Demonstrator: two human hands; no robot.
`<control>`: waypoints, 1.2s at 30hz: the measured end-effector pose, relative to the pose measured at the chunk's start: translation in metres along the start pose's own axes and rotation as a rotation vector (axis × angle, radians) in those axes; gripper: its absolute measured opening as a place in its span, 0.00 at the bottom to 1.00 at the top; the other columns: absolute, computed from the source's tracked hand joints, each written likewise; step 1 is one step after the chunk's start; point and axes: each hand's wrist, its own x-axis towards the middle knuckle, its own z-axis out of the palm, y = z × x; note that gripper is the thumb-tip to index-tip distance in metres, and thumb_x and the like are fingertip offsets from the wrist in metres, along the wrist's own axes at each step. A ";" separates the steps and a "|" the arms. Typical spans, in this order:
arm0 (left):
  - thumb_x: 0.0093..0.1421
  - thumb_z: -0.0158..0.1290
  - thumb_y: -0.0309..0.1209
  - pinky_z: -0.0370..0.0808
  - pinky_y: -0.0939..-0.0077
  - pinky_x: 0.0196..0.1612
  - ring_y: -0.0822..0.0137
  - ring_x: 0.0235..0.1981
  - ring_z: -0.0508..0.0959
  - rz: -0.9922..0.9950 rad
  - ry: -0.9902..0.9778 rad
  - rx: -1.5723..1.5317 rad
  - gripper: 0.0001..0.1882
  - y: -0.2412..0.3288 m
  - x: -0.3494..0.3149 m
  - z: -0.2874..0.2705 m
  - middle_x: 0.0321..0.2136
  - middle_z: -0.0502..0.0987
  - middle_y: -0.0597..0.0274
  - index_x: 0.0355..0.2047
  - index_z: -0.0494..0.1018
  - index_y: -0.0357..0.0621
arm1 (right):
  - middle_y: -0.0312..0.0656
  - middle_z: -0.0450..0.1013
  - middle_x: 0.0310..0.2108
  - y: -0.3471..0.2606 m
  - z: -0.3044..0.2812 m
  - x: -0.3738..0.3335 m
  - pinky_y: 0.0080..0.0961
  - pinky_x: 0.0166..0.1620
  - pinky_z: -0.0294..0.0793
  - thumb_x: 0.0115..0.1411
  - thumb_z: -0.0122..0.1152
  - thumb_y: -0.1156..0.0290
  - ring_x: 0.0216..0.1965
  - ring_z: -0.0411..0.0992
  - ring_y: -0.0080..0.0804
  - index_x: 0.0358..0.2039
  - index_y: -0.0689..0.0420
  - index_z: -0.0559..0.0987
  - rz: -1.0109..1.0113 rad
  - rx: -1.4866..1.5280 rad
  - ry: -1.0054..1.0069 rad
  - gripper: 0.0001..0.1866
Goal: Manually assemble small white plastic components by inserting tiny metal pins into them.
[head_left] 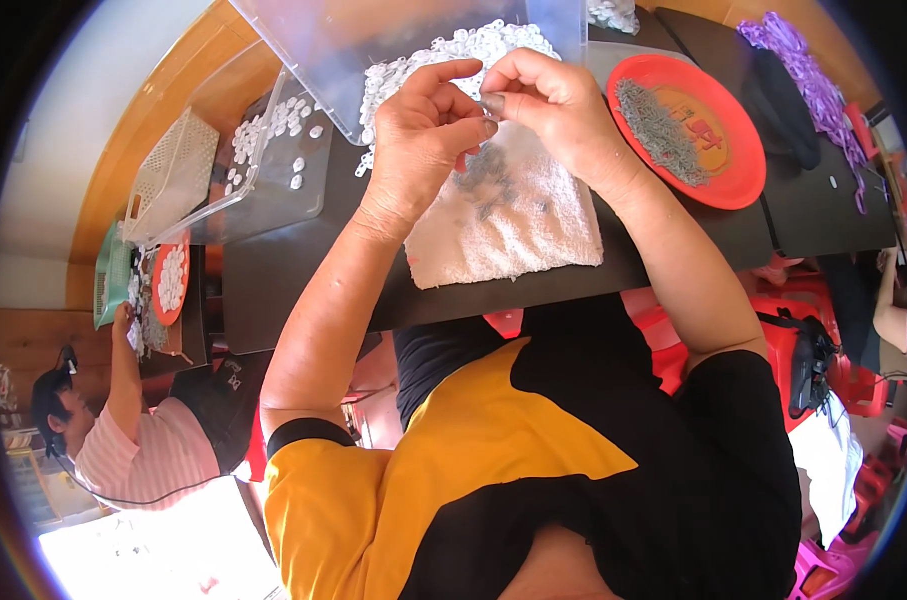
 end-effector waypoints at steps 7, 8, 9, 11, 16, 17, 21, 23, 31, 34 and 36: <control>0.50 0.60 0.21 0.67 0.85 0.19 0.77 0.21 0.73 -0.032 0.121 -0.132 0.18 0.000 0.002 0.008 0.23 0.77 0.64 0.43 0.73 0.33 | 0.35 0.74 0.28 0.001 0.001 0.001 0.19 0.38 0.72 0.55 0.57 0.83 0.33 0.71 0.20 0.32 0.63 0.75 -0.020 0.032 0.040 0.04; 0.50 0.62 0.22 0.67 0.85 0.20 0.77 0.20 0.73 -0.096 0.114 -0.115 0.14 0.000 0.000 0.008 0.23 0.77 0.64 0.38 0.74 0.34 | 0.35 0.74 0.29 0.002 0.003 0.000 0.18 0.38 0.71 0.56 0.57 0.83 0.33 0.71 0.19 0.32 0.63 0.75 -0.026 0.035 0.088 0.04; 0.50 0.63 0.24 0.67 0.85 0.20 0.77 0.20 0.73 -0.160 0.105 -0.099 0.11 -0.002 -0.002 0.009 0.22 0.77 0.64 0.33 0.75 0.34 | 0.34 0.74 0.29 0.002 0.005 0.000 0.18 0.39 0.71 0.56 0.56 0.83 0.33 0.71 0.19 0.32 0.63 0.75 -0.033 0.038 0.135 0.04; 0.51 0.63 0.25 0.66 0.85 0.20 0.78 0.19 0.72 -0.139 0.129 -0.126 0.07 -0.007 -0.002 0.013 0.22 0.76 0.65 0.28 0.76 0.36 | 0.34 0.74 0.29 -0.001 0.006 -0.001 0.17 0.39 0.71 0.57 0.56 0.83 0.33 0.71 0.18 0.33 0.63 0.75 -0.026 0.063 0.149 0.03; 0.54 0.61 0.24 0.65 0.84 0.20 0.77 0.19 0.71 -0.121 0.188 -0.379 0.06 -0.018 -0.002 0.012 0.22 0.76 0.64 0.29 0.75 0.36 | 0.34 0.74 0.31 -0.008 0.011 -0.005 0.17 0.40 0.71 0.58 0.56 0.83 0.34 0.70 0.17 0.33 0.63 0.75 -0.022 0.102 0.156 0.03; 0.54 0.61 0.24 0.65 0.84 0.20 0.77 0.19 0.71 -0.118 0.188 -0.384 0.06 -0.019 -0.003 0.012 0.22 0.76 0.64 0.29 0.75 0.36 | 0.34 0.74 0.31 -0.008 0.013 -0.007 0.17 0.40 0.71 0.58 0.57 0.83 0.34 0.71 0.17 0.33 0.63 0.75 -0.010 0.090 0.152 0.03; 0.56 0.59 0.23 0.66 0.83 0.21 0.77 0.20 0.72 -0.102 0.242 -0.429 0.04 -0.021 -0.010 0.015 0.22 0.76 0.63 0.30 0.75 0.36 | 0.33 0.74 0.31 -0.007 0.019 -0.010 0.16 0.41 0.72 0.58 0.58 0.83 0.35 0.71 0.17 0.33 0.62 0.75 0.011 0.106 0.165 0.03; 0.58 0.58 0.23 0.67 0.83 0.22 0.76 0.21 0.72 -0.062 0.280 -0.466 0.03 -0.020 -0.012 0.016 0.23 0.77 0.62 0.30 0.75 0.36 | 0.33 0.74 0.31 -0.006 0.022 -0.010 0.16 0.40 0.72 0.59 0.58 0.83 0.35 0.71 0.17 0.33 0.62 0.75 0.022 0.125 0.172 0.03; 0.60 0.54 0.23 0.69 0.80 0.24 0.73 0.24 0.73 -0.100 0.249 -0.487 0.05 -0.025 -0.011 0.014 0.28 0.77 0.59 0.35 0.73 0.33 | 0.35 0.75 0.32 0.001 0.023 -0.010 0.17 0.40 0.73 0.59 0.59 0.81 0.35 0.72 0.17 0.34 0.63 0.76 0.060 0.162 0.131 0.02; 0.61 0.53 0.23 0.70 0.79 0.26 0.71 0.25 0.74 -0.097 0.239 -0.456 0.06 -0.025 -0.011 0.012 0.28 0.77 0.57 0.37 0.72 0.31 | 0.35 0.75 0.32 -0.002 0.023 -0.009 0.17 0.40 0.73 0.60 0.58 0.80 0.35 0.72 0.18 0.34 0.64 0.76 0.063 0.163 0.118 0.02; 0.61 0.53 0.24 0.70 0.79 0.26 0.71 0.25 0.74 -0.097 0.238 -0.453 0.06 -0.025 -0.010 0.011 0.28 0.77 0.57 0.36 0.72 0.31 | 0.35 0.75 0.32 -0.005 0.022 -0.008 0.17 0.40 0.74 0.60 0.58 0.79 0.35 0.72 0.18 0.35 0.63 0.76 0.088 0.155 0.121 0.03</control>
